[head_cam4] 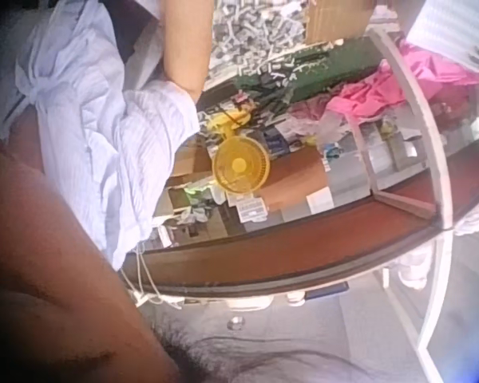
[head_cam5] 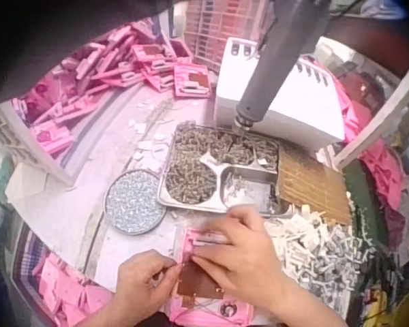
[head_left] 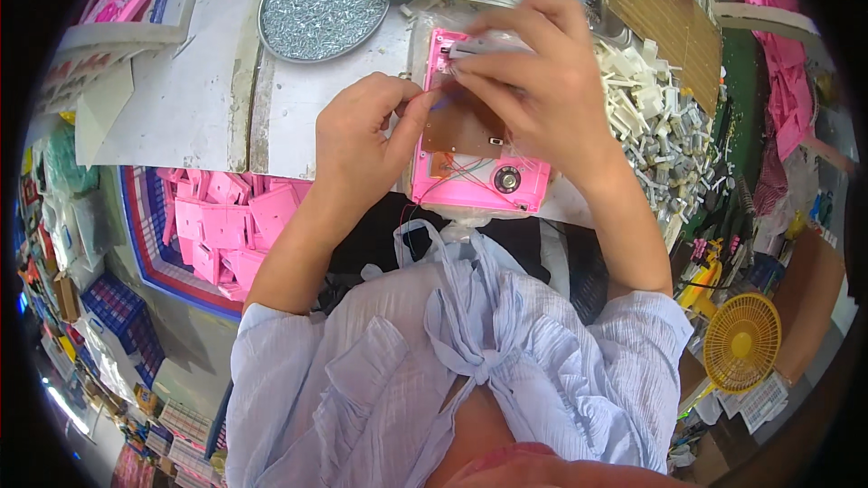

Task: Assembling an electronic toy by soldering components and screwing the casing shut.

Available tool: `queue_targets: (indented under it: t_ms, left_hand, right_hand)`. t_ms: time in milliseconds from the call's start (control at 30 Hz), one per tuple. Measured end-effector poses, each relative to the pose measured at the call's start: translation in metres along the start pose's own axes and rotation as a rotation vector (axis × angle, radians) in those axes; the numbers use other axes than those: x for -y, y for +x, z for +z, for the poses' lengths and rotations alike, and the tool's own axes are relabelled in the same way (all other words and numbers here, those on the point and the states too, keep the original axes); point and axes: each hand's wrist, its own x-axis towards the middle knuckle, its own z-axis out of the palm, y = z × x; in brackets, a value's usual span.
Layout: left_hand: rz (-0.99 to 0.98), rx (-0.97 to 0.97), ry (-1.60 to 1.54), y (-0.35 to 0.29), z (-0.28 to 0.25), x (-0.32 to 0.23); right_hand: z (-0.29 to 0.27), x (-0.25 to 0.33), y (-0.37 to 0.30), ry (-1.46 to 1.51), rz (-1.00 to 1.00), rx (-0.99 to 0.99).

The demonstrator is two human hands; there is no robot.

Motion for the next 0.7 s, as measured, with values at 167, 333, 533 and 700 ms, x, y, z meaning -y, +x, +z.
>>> queue_targets:
  t_ms: [167, 333, 533, 700]
  left_hand:
    - [-0.127, 0.008, -0.210, -0.001, 0.002, 0.008]
    - [-0.203, 0.007, -0.364, 0.000, 0.005, 0.010]
    - [-0.296, 0.025, -0.490, -0.002, 0.008, 0.016]
    - [-0.370, 0.106, -0.501, 0.001, 0.001, 0.013]
  right_hand:
    - [-0.005, 0.010, -0.023, -0.025, -0.025, 0.076]
    - [0.007, 0.013, -0.013, -0.183, -0.098, 0.072]
    - [0.024, 0.017, -0.015, -0.253, -0.107, 0.047]
    - [0.021, 0.016, -0.016, -0.232, -0.109, 0.028]
